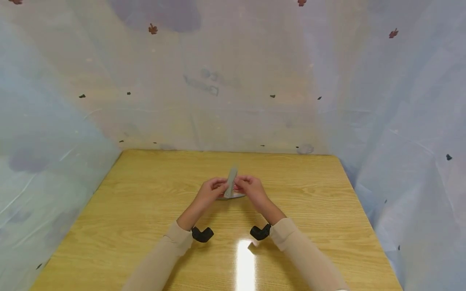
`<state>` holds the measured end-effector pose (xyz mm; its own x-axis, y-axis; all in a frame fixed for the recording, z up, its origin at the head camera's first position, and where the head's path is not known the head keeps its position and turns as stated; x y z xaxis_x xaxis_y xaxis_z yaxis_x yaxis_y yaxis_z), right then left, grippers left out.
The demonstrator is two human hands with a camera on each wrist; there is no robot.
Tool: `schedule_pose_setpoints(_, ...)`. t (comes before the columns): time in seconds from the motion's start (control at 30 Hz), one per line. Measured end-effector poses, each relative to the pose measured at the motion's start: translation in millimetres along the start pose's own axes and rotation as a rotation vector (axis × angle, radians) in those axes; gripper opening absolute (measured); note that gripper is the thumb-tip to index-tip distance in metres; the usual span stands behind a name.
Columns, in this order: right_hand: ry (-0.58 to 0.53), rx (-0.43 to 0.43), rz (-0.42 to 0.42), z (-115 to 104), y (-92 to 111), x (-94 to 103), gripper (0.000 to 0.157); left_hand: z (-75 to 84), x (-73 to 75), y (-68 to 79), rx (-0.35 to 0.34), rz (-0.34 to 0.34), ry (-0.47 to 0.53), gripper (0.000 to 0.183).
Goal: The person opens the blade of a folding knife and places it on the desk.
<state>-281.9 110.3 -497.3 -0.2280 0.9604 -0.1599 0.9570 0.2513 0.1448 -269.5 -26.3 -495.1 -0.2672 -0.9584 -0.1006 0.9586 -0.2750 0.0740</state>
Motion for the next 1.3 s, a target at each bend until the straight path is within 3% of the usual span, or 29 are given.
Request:
schedule_pose_setpoints(0.27,0.079,-0.013,-0.089,13.1,12.4,-12.3,0.029,-3.7,1.9,13.7,0.019,-0.043,0.026,0.039)
schedule_pose_setpoints(0.5,0.087,-0.007,-0.147,14.2,21.6,-20.4,0.028,19.2,-5.0,33.0,0.043,-0.059,0.02,0.035)
schedule_pose_setpoints(0.63,0.068,0.006,-0.157,13.6,25.0,-22.6,0.031,19.6,-6.3,36.2,0.043,-0.065,0.02,0.034)
schedule_pose_setpoints(1.07,0.076,-0.042,-0.171,35.8,36.0,-23.9,0.03,-26.4,-2.1,39.0,0.089,-0.046,0.03,0.041)
schedule_pose_setpoints(1.3,0.065,-0.043,-0.132,46.9,39.2,-23.0,0.029,-40.1,-1.0,43.0,0.114,-0.023,0.067,0.042)
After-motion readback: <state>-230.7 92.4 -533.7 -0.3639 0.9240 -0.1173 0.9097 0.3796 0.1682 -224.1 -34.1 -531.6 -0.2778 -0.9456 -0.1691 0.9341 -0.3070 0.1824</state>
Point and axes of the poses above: each hand's wrist, its own y-axis away from the middle knuckle, its own x-axis out of the back of the hand, z = x × y, the point moved 9 cm from there along -y, towards the middle knuckle, and after that the axes turned 3 degrees about y, right-handed, at the moved point
